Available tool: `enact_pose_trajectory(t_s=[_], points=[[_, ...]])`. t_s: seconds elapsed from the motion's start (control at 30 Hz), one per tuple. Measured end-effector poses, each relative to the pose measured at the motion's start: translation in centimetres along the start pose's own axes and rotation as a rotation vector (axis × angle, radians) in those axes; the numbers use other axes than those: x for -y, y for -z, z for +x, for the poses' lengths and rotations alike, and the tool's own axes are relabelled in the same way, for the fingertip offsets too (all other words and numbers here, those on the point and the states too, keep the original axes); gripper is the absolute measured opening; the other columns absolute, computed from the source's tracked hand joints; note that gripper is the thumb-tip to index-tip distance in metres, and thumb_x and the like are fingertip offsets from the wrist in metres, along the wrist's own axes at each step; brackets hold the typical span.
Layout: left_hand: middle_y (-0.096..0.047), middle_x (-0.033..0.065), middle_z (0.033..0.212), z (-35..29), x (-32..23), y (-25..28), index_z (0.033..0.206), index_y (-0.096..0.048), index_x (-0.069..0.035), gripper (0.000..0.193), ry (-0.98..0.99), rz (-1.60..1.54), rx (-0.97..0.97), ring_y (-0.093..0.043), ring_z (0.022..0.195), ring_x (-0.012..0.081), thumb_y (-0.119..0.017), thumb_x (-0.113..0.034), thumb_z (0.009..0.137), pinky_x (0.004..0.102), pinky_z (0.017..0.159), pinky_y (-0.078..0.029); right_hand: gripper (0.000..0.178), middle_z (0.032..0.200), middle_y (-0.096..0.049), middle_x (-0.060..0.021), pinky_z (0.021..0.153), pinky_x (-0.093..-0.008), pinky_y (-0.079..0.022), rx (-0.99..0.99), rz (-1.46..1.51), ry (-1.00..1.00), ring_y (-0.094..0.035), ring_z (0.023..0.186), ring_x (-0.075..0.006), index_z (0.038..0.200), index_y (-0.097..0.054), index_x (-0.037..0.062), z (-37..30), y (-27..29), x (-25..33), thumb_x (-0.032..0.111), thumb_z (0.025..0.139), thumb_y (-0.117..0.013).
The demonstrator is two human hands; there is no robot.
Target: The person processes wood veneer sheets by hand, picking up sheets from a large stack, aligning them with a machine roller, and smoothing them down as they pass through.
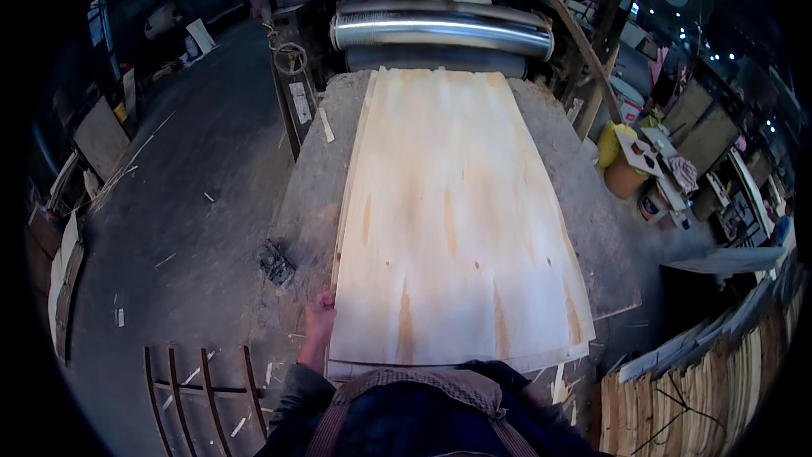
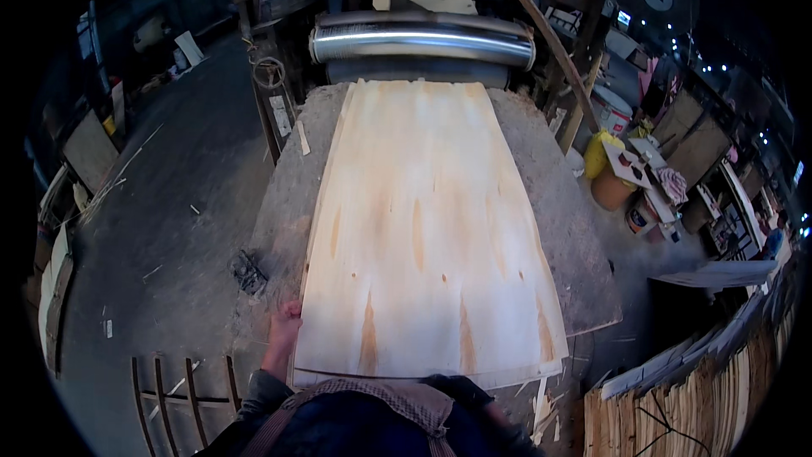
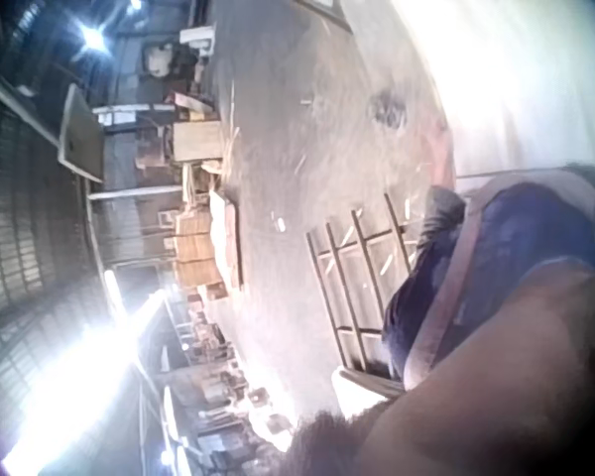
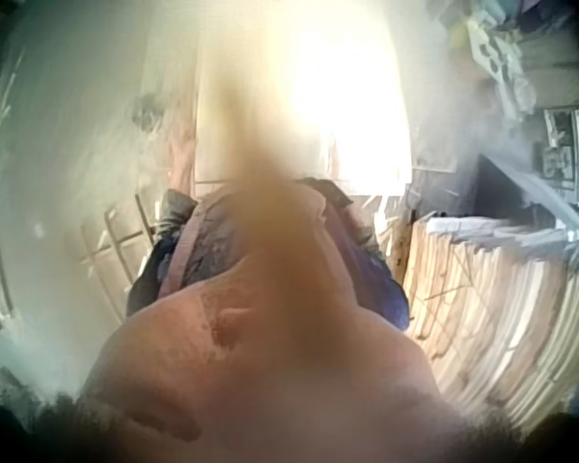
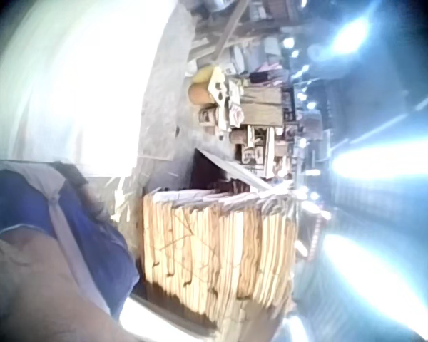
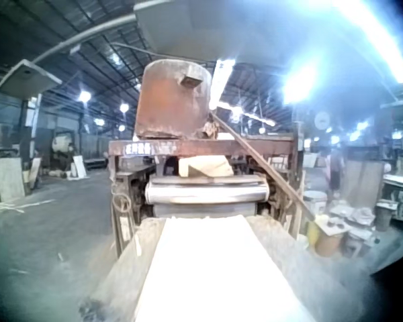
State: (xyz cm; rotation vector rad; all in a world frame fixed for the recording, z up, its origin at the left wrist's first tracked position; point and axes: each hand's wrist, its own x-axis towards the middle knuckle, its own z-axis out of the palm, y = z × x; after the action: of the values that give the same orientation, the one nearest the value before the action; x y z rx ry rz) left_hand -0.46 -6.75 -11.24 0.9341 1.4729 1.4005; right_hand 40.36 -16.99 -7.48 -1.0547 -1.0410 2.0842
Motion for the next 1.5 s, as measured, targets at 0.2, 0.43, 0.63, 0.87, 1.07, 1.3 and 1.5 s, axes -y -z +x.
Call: enact_pose_trajectory(t_s=[0.2, 0.43, 0.63, 0.87, 1.07, 1.3, 1.5], points=[[-0.057, 0.0147, 0.092, 1.1, -0.4, -0.6, 0.103, -0.055, -0.004, 0.037, -0.282, 0.795, -0.121, -0.058, 0.085, 0.0244, -0.057, 0.002, 0.067, 0.0327, 0.074, -0.047, 0.024, 0.097, -0.06, -0.0204, 0.082, -0.0374, -0.049, -0.223, -0.581, 0.307, -0.059, 0.092, -0.0302, 0.106, -0.054, -0.0015, -0.5, 3.3, 3.5, 0.013, 0.09, -0.045], [-0.033, 0.0223, 0.132, 0.6, -0.6, -5.7, 0.126, -0.04, -0.007, 0.055, -0.308, 1.178, -0.208, -0.037, 0.117, 0.0399, -0.059, -0.021, 0.076, 0.0475, 0.098, -0.028, 0.024, 0.1, -0.062, -0.0122, 0.082, -0.0314, -0.047, -0.731, -1.073, 0.691, -0.059, 0.095, -0.0237, 0.096, -0.062, 0.0046, 5.3, 6.8, 6.5, 0.021, 0.078, -0.061], [-0.026, 0.0265, 0.135, -0.2, -0.2, -6.3, 0.129, -0.035, -0.004, 0.055, -0.398, 1.256, -0.204, -0.028, 0.123, 0.041, -0.05, -0.026, 0.082, 0.0508, 0.101, -0.019, 0.047, 0.127, -0.043, -0.0128, 0.103, -0.0458, -0.021, -0.929, -1.377, 0.444, -0.032, 0.123, -0.033, 0.12, -0.048, 0.0061, 9.2, 5.6, 6.0, 0.028, 0.08, -0.056], [-0.026, 0.0264, 0.135, -0.8, -1.0, -6.9, 0.129, -0.035, -0.003, 0.054, -0.387, 1.314, -0.21, -0.028, 0.122, 0.0423, -0.048, -0.026, 0.082, 0.0504, 0.101, -0.02, 0.044, 0.133, -0.036, -0.0141, 0.103, -0.0545, -0.013, -0.973, -1.533, 0.491, -0.024, 0.127, -0.0381, 0.117, -0.051, 0.0049, 10.0, 5.3, 4.2, 0.031, 0.082, -0.052], [-0.026, 0.0253, 0.136, -1.1, -1.7, -7.2, 0.129, -0.036, -0.003, 0.053, -0.349, 1.301, -0.209, -0.029, 0.122, 0.0418, -0.049, -0.025, 0.082, 0.0502, 0.1, -0.022, 0.043, 0.133, -0.036, -0.0145, 0.103, -0.0541, -0.013, -0.969, -1.535, 0.449, -0.024, 0.127, -0.0388, 0.117, -0.052, 0.0053, 9.9, 4.9, 4.6, 0.03, 0.082, -0.052], [-0.026, 0.0235, 0.136, -0.9, -1.2, -7.2, 0.129, -0.036, -0.005, 0.053, -0.33, 1.308, -0.229, -0.029, 0.121, 0.0412, -0.048, -0.025, 0.082, 0.0498, 0.1, -0.022, 0.044, 0.133, -0.036, -0.0146, 0.104, -0.0538, -0.014, -0.955, -1.523, 0.474, -0.026, 0.126, -0.0384, 0.119, -0.05, 0.0075, 9.9, 5.3, 4.4, 0.031, 0.082, -0.052], [-0.023, 0.0214, 0.138, -0.8, -1.2, -7.4, 0.132, -0.033, -0.007, 0.053, -0.266, 1.342, -0.211, -0.027, 0.124, 0.0396, -0.047, -0.025, 0.084, 0.0471, 0.102, -0.021, 0.043, 0.132, -0.038, -0.0144, 0.104, -0.0539, -0.014, -0.976, -1.534, 0.481, -0.027, 0.126, -0.0385, 0.119, -0.05, 0.0081, 10.0, 5.6, 4.1, 0.03, 0.082, -0.053]])
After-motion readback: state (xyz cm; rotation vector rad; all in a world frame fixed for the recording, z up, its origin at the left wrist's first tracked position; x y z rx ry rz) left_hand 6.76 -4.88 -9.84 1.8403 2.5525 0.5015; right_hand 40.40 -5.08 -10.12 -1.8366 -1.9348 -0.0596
